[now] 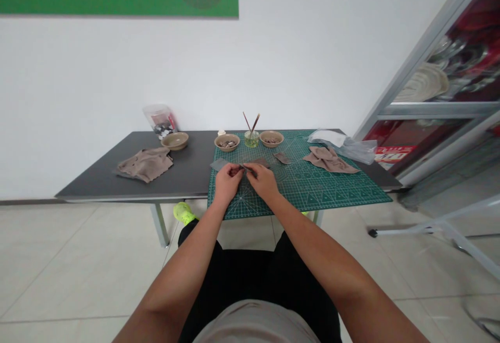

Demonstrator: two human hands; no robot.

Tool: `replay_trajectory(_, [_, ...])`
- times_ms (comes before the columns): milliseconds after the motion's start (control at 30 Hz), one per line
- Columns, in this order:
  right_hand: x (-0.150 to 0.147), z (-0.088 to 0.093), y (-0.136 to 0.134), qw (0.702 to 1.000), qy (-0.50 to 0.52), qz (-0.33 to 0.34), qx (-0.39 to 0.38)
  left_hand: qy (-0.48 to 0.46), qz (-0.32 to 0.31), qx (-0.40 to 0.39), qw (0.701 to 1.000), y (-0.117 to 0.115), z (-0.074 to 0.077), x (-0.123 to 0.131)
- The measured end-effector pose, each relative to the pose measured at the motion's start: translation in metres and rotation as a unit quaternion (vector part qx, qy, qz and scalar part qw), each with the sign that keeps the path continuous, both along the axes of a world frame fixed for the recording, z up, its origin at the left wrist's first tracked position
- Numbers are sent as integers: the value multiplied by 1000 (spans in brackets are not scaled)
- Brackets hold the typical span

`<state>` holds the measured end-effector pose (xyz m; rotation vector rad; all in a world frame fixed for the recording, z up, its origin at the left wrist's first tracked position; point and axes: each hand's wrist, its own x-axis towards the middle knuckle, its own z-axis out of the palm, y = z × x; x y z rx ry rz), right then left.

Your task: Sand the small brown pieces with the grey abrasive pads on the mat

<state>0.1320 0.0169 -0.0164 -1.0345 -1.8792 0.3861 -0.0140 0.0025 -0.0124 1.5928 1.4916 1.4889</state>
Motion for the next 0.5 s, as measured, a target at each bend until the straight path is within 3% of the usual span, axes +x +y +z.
replay_trajectory(267, [-3, -1, 5, 999, 10, 30, -27, 37, -9, 1, 999, 0, 1, 1])
replay_trajectory(500, [-2, -2, 6, 998, 27, 34, 46, 10, -19, 6, 1000, 1, -1, 0])
